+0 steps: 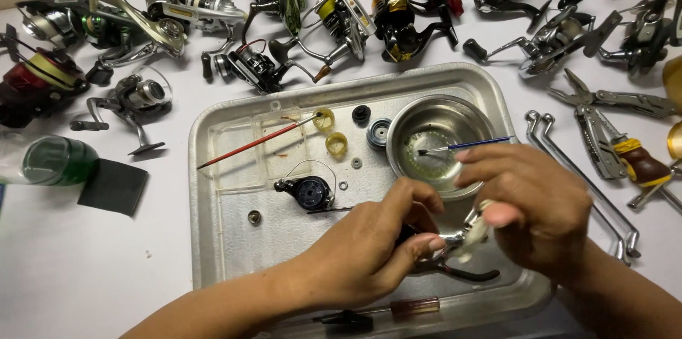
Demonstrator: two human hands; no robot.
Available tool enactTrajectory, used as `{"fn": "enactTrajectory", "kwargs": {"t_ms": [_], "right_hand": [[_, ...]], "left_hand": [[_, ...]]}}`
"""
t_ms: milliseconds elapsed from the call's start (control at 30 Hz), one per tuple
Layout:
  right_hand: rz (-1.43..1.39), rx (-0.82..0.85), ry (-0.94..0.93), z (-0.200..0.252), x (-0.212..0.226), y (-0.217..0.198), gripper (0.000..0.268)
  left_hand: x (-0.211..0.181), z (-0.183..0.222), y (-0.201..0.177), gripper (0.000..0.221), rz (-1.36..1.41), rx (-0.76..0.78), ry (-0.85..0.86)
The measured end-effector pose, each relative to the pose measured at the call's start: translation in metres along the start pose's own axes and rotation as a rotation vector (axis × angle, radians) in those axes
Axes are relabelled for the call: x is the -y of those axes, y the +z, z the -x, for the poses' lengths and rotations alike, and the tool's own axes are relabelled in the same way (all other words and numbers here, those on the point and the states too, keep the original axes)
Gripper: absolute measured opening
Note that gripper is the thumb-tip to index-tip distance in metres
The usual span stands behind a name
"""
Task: Reassembling the internal components of a fishing reel, including cleaning and lubricating parts.
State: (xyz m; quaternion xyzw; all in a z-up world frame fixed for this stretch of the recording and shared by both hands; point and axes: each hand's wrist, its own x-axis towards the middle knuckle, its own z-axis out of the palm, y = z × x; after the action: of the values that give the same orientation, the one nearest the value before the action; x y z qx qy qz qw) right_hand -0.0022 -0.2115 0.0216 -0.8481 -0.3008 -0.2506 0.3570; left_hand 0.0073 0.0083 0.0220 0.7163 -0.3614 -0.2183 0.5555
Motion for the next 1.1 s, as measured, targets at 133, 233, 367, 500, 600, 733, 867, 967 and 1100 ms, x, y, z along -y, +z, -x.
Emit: {"fn": "enactTrajectory", "kwargs": {"t_ms": [133, 233, 367, 500, 600, 733, 867, 967, 1100], "right_hand": [[-0.095, -0.185, 0.130, 0.019, -0.017, -0.008, 0.063], [-0.308, -0.339, 0.344, 0.023, -0.013, -0.010, 0.058], [-0.422, -0.319, 0.424, 0.024, -0.004, -0.015, 0.022], [-0.555, -0.216, 0.495, 0.021, 0.001, -0.017, 0.021], [-0.691, -0.234, 0.499, 0.022, -0.004, -0.014, 0.022], [-0.722, -0.175, 0.522, 0.029, -0.009, -0.022, 0.039], [-0.896, -0.144, 0.787, 0.045, -0.023, -0.025, 0.046], [-0.592, -0.050, 0.715, 0.027, -0.005, -0.023, 0.046], [-0.458, -0.132, 0.446, 0.036, 0.000, -0.009, 0.035]], "left_hand": [[0.008, -0.002, 0.000, 0.044, -0.041, -0.075, -0.042], [0.011, -0.003, -0.001, 0.036, -0.110, -0.171, 0.009], [0.015, -0.003, -0.001, 0.021, -0.203, -0.326, 0.104], [0.015, -0.004, -0.007, 0.017, -0.341, -0.390, 0.250], [0.013, -0.005, -0.009, 0.016, -0.411, -0.428, 0.332], [0.014, -0.007, -0.010, 0.012, -0.431, -0.434, 0.394], [0.017, -0.007, -0.010, 0.007, -0.424, -0.411, 0.404], [0.016, -0.007, -0.009, 0.006, -0.428, -0.386, 0.423], [0.014, -0.007, -0.006, 0.008, -0.433, -0.385, 0.470]]}}
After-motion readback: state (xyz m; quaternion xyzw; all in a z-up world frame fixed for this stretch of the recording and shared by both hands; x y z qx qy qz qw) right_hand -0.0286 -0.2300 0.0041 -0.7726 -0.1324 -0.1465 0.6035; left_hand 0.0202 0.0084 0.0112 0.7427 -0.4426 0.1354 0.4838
